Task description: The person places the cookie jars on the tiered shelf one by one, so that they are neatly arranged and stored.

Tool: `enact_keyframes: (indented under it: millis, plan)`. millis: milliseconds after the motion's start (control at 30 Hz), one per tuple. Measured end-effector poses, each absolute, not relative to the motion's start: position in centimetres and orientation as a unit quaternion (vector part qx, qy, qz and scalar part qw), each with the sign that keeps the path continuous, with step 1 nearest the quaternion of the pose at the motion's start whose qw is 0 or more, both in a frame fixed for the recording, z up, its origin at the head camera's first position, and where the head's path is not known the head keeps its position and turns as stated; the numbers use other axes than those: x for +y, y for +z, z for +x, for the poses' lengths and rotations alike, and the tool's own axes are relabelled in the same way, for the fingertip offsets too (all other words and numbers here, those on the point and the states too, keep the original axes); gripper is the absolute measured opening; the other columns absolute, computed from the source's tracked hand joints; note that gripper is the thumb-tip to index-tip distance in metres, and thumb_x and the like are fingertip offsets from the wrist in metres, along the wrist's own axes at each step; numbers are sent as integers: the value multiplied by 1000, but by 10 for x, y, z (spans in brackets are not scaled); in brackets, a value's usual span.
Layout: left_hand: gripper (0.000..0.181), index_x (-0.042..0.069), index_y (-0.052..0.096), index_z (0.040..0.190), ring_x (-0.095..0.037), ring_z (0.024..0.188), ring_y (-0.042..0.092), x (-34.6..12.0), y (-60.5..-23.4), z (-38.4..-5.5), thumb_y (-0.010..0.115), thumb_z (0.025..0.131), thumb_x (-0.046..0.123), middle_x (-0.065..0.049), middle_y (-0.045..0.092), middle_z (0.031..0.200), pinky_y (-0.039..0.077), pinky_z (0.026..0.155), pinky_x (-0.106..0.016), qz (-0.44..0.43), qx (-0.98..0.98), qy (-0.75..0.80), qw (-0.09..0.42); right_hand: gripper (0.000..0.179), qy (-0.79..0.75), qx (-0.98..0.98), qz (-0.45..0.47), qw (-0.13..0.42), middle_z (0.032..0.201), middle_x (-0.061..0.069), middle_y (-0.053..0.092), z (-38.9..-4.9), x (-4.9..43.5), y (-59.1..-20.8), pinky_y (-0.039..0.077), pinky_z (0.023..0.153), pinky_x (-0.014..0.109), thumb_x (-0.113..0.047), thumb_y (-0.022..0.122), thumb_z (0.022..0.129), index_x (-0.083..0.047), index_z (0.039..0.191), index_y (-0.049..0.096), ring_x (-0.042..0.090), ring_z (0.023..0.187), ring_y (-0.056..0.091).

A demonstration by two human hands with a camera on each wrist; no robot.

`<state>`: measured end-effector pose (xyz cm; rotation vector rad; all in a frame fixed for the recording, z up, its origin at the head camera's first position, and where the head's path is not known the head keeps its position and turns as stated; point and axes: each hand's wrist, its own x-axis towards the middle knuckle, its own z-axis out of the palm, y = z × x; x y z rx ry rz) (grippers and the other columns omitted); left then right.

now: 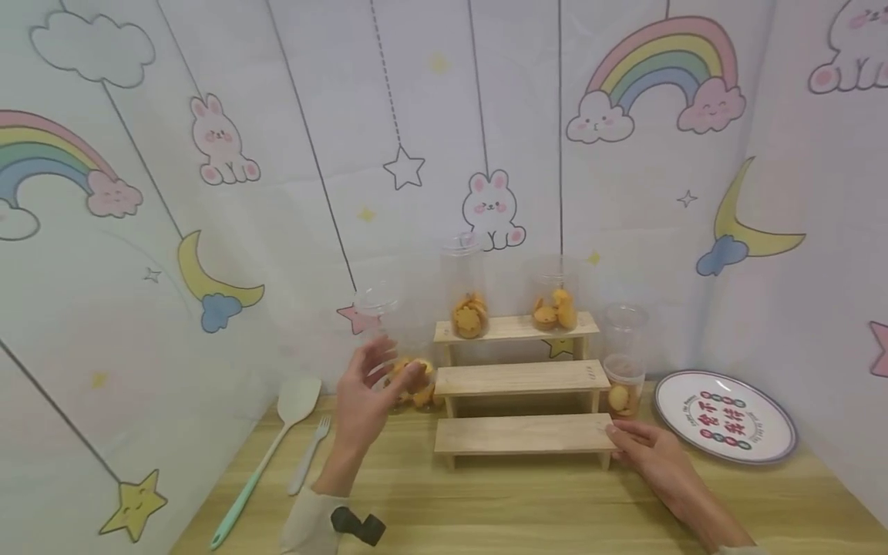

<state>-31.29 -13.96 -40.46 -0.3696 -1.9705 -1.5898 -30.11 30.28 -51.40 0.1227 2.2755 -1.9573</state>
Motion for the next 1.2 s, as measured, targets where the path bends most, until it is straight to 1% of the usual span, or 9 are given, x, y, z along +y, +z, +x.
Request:
enact_keyframes:
  millis: [100, 200, 333, 400, 600, 800, 1000, 1133, 1200]
  plan:
    - [65, 16, 64, 143, -37, 130, 70, -115, -414, -316, 94, 87, 28, -10, 72, 137, 59, 109, -49, -151, -741, -600, 260, 81, -649, 756, 42, 70, 124, -19, 68, -300, 307, -515, 60, 94, 18, -40, 68, 108, 11, 162, 36, -1, 103, 71]
    - [69, 13, 64, 144, -32, 131, 69, -92, -420, -320, 95, 86, 33, -12, 71, 138, 58, 112, -45, -160, -751, -595, 239, 81, -647, 758, 43, 70, 123, -21, 68, -300, 310, -515, 60, 93, 18, -40, 67, 109, 11, 162, 35, -1, 103, 71]
    - [67, 17, 65, 140, -24, 128, 69, -68, -422, -325, 96, 84, 36, -7, 72, 135, 59, 110, -43, -160, -759, -590, 223, 80, -648, 757, 41, 73, 121, -22, 68, -300, 311, -517, 60, 93, 18, -40, 67, 109, 11, 162, 36, 0, 103, 71]
    - [68, 17, 65, 141, -23, 128, 69, -60, -421, -328, 96, 84, 36, -6, 71, 136, 59, 110, -42, -157, -763, -588, 218, 79, -652, 754, 40, 73, 120, -22, 69, -300, 311, -518, 60, 93, 18, -39, 67, 109, 11, 162, 37, 1, 103, 71]
    - [75, 13, 61, 148, -26, 134, 66, -43, -422, -336, 94, 86, 39, -9, 67, 145, 57, 113, -42, -158, -770, -583, 207, 75, -655, 752, 37, 70, 118, -22, 69, -300, 308, -516, 61, 93, 19, -36, 68, 109, 11, 160, 40, 1, 103, 71]
    - [75, 12, 60, 151, -28, 130, 67, -27, -428, -343, 92, 88, 40, -12, 66, 144, 59, 110, -41, -150, -770, -581, 217, 76, -643, 762, 35, 71, 122, -20, 68, -301, 305, -514, 61, 93, 19, -39, 68, 109, 11, 160, 41, 1, 103, 70]
    - [80, 5, 53, 157, -31, 134, 67, -5, -428, -347, 89, 93, 35, -15, 66, 148, 58, 111, -40, -195, -778, -564, 198, 76, -643, 762, 37, 68, 120, -20, 69, -302, 305, -514, 61, 92, 20, -39, 68, 108, 11, 159, 41, 1, 102, 71]
    - [88, 7, 43, 165, -28, 135, 68, 10, -429, -350, 87, 94, 35, -15, 65, 152, 60, 109, -36, -233, -814, -503, 174, 75, -651, 755, 36, 70, 117, -22, 69, -302, 304, -514, 61, 92, 19, -37, 68, 108, 11, 159, 42, 1, 102, 71]
    - [88, 9, 42, 165, -25, 130, 71, 17, -431, -351, 86, 94, 37, -15, 67, 149, 62, 104, -32, -241, -831, -473, 167, 74, -652, 754, 37, 71, 116, -23, 69, -302, 304, -515, 61, 92, 19, -37, 69, 108, 10, 159, 42, 1, 102, 71]
